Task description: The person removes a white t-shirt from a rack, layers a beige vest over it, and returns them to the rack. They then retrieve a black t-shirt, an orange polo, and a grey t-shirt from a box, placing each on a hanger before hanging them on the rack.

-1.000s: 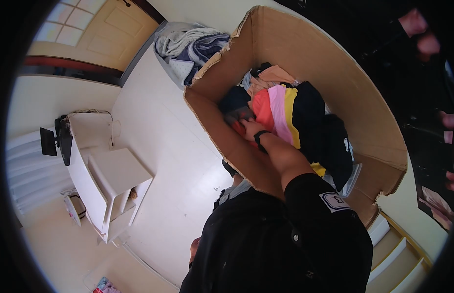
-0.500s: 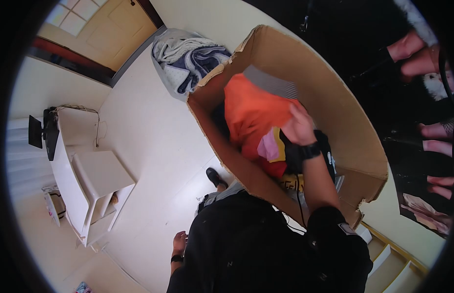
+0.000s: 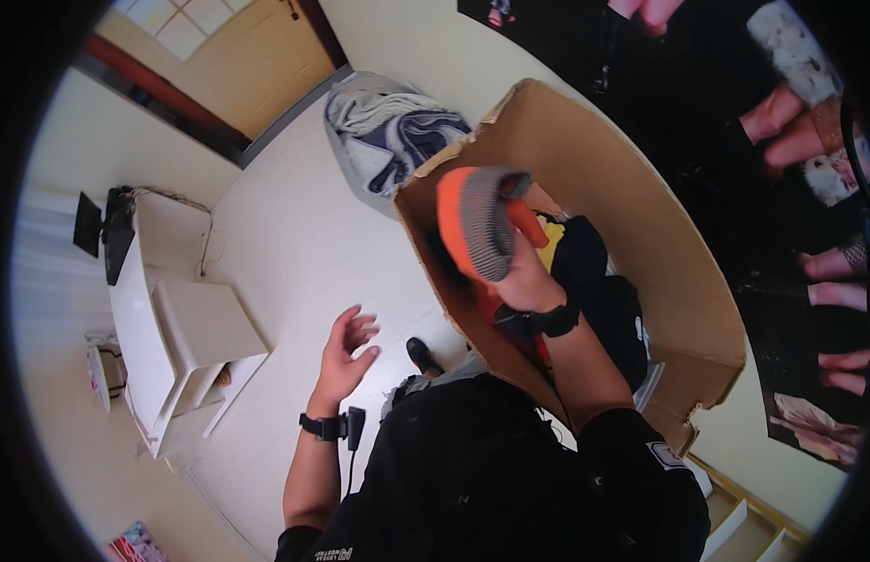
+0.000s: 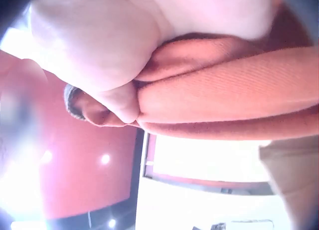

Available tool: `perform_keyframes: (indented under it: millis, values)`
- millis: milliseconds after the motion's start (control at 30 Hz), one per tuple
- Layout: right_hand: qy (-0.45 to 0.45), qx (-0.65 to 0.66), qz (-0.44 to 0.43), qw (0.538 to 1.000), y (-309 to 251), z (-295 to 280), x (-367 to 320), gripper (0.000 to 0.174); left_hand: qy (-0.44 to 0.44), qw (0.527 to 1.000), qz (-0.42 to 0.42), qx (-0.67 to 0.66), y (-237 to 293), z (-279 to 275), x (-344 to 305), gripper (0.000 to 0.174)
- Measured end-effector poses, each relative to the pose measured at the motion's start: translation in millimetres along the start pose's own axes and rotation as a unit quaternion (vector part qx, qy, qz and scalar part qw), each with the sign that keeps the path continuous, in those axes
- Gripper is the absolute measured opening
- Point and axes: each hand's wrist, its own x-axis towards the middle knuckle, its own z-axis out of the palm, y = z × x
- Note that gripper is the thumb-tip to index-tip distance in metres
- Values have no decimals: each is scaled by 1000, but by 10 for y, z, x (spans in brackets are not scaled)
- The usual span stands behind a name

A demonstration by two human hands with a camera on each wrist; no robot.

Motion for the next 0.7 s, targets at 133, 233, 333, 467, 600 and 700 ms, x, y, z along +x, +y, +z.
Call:
perform_keyframes:
  millis: [133, 233, 333, 467, 600, 700]
  values:
    - [-274, -55, -142, 950, -395, 861, 205, 35, -50, 986, 132, -88, 495, 167, -156, 105]
    - [-319, -209, -166, 910, -376, 1183, 145, 45, 96, 939, 122, -307, 649, 336, -249, 63]
    - [-351, -278, -208, 870, -273, 1398, 35, 49, 295, 858, 22, -419, 465, 182, -302, 31]
    - [-303, -81, -161, 936, -208, 1234, 167, 30, 281, 818, 89, -495, 448, -161, -589, 39]
    - [-218, -145, -82, 962, -268, 1231, 690, 31, 304, 851, 181, -388, 664, -624, -1177, 45]
    - [-346, -168, -46, 922, -221, 1484, 957, 38, 297, 831, 266, -387, 784, -952, -1488, 38]
